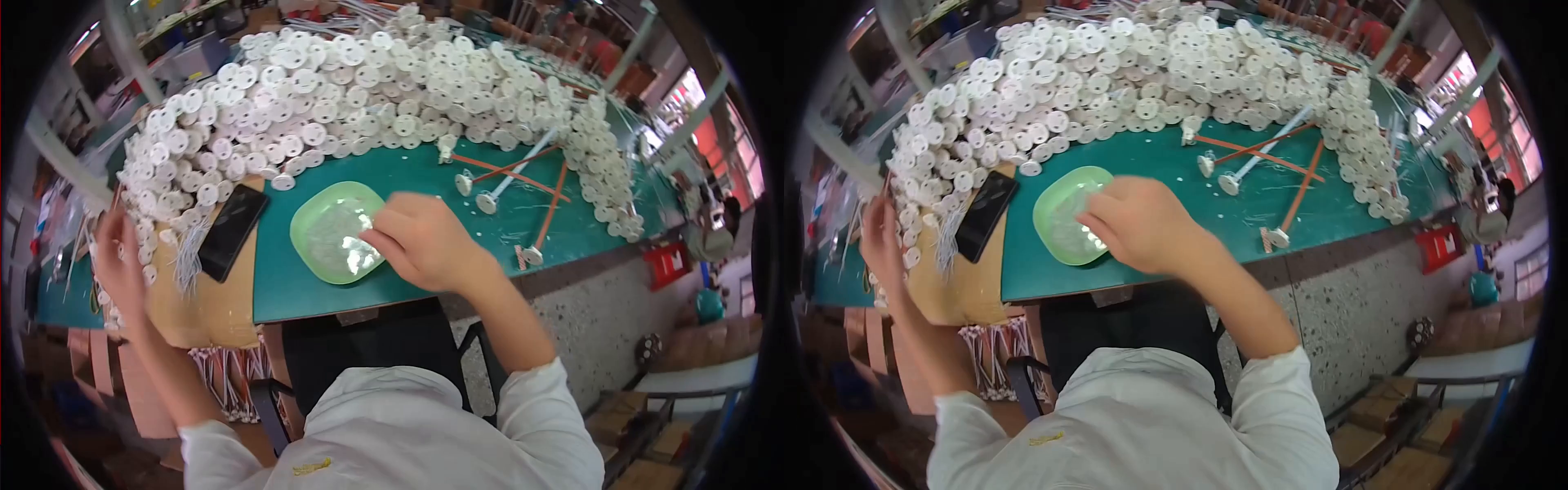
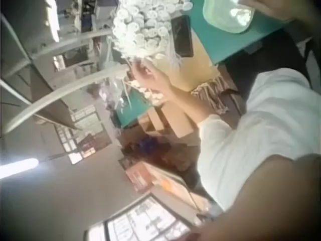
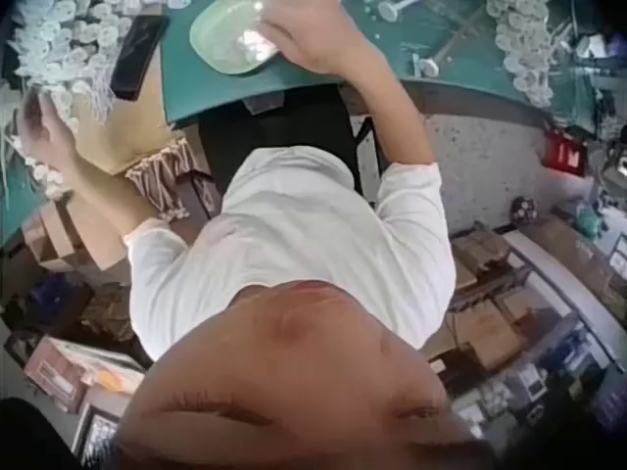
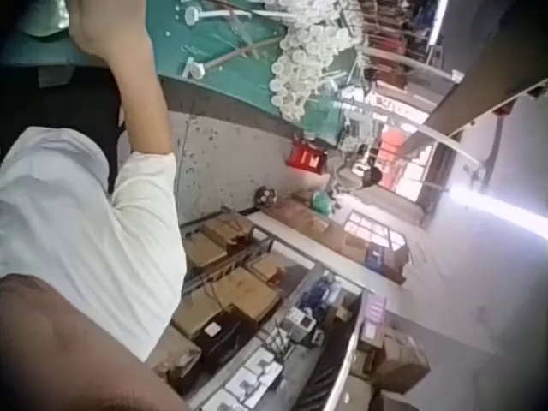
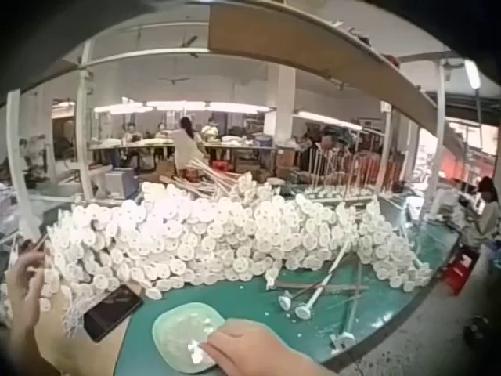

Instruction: Assemble light strips by attaching circular plastic components onto long flexible strips.

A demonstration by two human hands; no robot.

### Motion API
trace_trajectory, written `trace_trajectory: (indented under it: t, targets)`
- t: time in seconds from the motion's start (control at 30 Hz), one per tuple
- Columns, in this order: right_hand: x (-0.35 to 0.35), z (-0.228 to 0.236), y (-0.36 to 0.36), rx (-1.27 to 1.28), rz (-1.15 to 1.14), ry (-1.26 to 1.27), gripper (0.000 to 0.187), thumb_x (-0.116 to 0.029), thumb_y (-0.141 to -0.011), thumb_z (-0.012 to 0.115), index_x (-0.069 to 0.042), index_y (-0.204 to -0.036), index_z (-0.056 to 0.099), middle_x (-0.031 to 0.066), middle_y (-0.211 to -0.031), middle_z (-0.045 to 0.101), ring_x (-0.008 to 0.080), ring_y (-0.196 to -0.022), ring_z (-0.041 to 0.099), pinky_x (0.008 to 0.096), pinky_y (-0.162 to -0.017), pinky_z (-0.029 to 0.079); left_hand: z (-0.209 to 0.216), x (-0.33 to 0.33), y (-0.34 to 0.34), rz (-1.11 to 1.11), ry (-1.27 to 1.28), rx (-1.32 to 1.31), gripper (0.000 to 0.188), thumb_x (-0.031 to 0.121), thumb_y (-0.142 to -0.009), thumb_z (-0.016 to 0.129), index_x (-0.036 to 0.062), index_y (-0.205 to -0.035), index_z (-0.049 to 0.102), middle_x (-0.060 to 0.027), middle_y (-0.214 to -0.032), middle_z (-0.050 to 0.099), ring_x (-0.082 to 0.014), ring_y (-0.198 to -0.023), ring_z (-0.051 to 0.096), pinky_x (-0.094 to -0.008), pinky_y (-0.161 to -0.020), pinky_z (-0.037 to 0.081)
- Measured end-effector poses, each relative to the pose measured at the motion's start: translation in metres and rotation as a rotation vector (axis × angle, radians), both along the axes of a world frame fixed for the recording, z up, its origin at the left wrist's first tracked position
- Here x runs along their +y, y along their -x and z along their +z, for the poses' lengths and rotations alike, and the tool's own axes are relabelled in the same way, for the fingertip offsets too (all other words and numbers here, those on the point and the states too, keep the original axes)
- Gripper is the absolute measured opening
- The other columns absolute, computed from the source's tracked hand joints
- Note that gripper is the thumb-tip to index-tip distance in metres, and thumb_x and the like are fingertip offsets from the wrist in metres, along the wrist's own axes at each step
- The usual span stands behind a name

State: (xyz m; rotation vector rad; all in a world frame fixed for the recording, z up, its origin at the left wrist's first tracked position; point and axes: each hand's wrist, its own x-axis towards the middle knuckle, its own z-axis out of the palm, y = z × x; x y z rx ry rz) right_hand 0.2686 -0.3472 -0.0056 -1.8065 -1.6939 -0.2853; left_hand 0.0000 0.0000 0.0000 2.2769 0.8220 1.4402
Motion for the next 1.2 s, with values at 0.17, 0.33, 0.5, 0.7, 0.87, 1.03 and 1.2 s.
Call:
trace_trajectory:
  t: [0.17, 0.33, 0.5, 0.7, 0.87, 1.03, 1.2]
  targets:
    - [-0.109, -0.027, -0.023, 0.115, -0.495, -0.189, 0.014, -0.006, -0.078, 0.073, -0.001, -0.088, 0.065, 0.0127, -0.081, 0.065, 0.0279, -0.073, 0.064, 0.0343, -0.065, 0.051, -0.075, -0.174, -0.08, -0.589, 0.074, -0.231, 0.019, 0.004, -0.082, 0.069, -0.0031, -0.099, 0.067, -0.0144, -0.097, 0.069, -0.0225, -0.086, 0.063, -0.032, -0.079, 0.049]
    - [-0.168, -0.025, -0.022, -0.135, -0.928, -0.147, 0.025, -0.006, -0.075, 0.075, -0.001, -0.098, 0.068, 0.0157, -0.086, 0.066, 0.0319, -0.075, 0.065, 0.0379, -0.068, 0.052, -0.097, -0.176, -0.086, -0.513, 0.245, -0.163, 0.009, -0.002, -0.083, 0.068, -0.0045, -0.091, 0.066, -0.0102, -0.088, 0.068, -0.0147, -0.078, 0.061, -0.025, -0.071, 0.047]
    - [-0.186, -0.057, -0.028, 0.059, -0.888, 0.029, 0.026, -0.004, -0.076, 0.075, 0.0, -0.101, 0.068, 0.0145, -0.087, 0.066, 0.0275, -0.074, 0.067, 0.0347, -0.068, 0.052, -0.107, -0.175, -0.074, -0.553, 0.41, -0.251, 0.005, -0.001, -0.088, 0.064, -0.0051, -0.091, 0.066, -0.0082, -0.09, 0.068, -0.0125, -0.082, 0.061, -0.0246, -0.074, 0.048]
    - [-0.121, -0.043, 0.079, 0.585, -0.495, -0.686, 0.019, 0.004, -0.09, 0.061, 0.0, -0.107, 0.052, 0.0169, -0.104, 0.067, 0.0192, -0.094, 0.065, 0.0314, -0.086, 0.052, -0.064, -0.284, -0.051, -0.915, 0.671, -0.162, 0.035, 0.024, -0.101, 0.051, -0.0061, -0.116, 0.063, -0.0145, -0.105, 0.068, -0.0216, -0.089, 0.068, -0.0329, -0.081, 0.053]
    - [-0.091, -0.055, 0.115, 0.428, 0.009, -0.572, 0.026, 0.01, -0.078, 0.069, 0.0, -0.101, 0.063, 0.0162, -0.105, 0.066, 0.0273, -0.092, 0.065, 0.0342, -0.083, 0.052, -0.067, -0.327, -0.053, -1.35, 1.363, -0.47, 0.041, 0.009, -0.101, 0.047, -0.0029, -0.141, 0.044, -0.0175, -0.128, 0.058, -0.0226, -0.114, 0.06, -0.0381, -0.099, 0.05]
    - [-0.089, -0.054, 0.122, 0.158, -0.017, -0.597, 0.031, 0.002, -0.062, 0.078, -0.002, -0.092, 0.072, 0.0088, -0.092, 0.067, 0.0246, -0.072, 0.06, 0.0318, -0.063, 0.049, -0.083, -0.335, -0.034, -1.376, 1.489, -0.7, 0.046, 0.003, -0.098, 0.052, -0.0031, -0.142, 0.04, -0.015, -0.125, 0.06, -0.0226, -0.114, 0.06, -0.04, -0.097, 0.052]
    - [-0.083, -0.059, 0.13, 0.04, -0.038, -0.608, 0.03, -0.002, -0.058, 0.076, -0.003, -0.088, 0.072, 0.0079, -0.086, 0.067, 0.0238, -0.069, 0.06, 0.03, -0.056, 0.05, -0.094, -0.346, -0.023, -1.311, 1.578, -0.74, 0.049, 0.019, -0.1, 0.054, -0.0075, -0.138, 0.041, -0.0167, -0.126, 0.058, -0.0235, -0.115, 0.059, -0.0374, -0.099, 0.05]
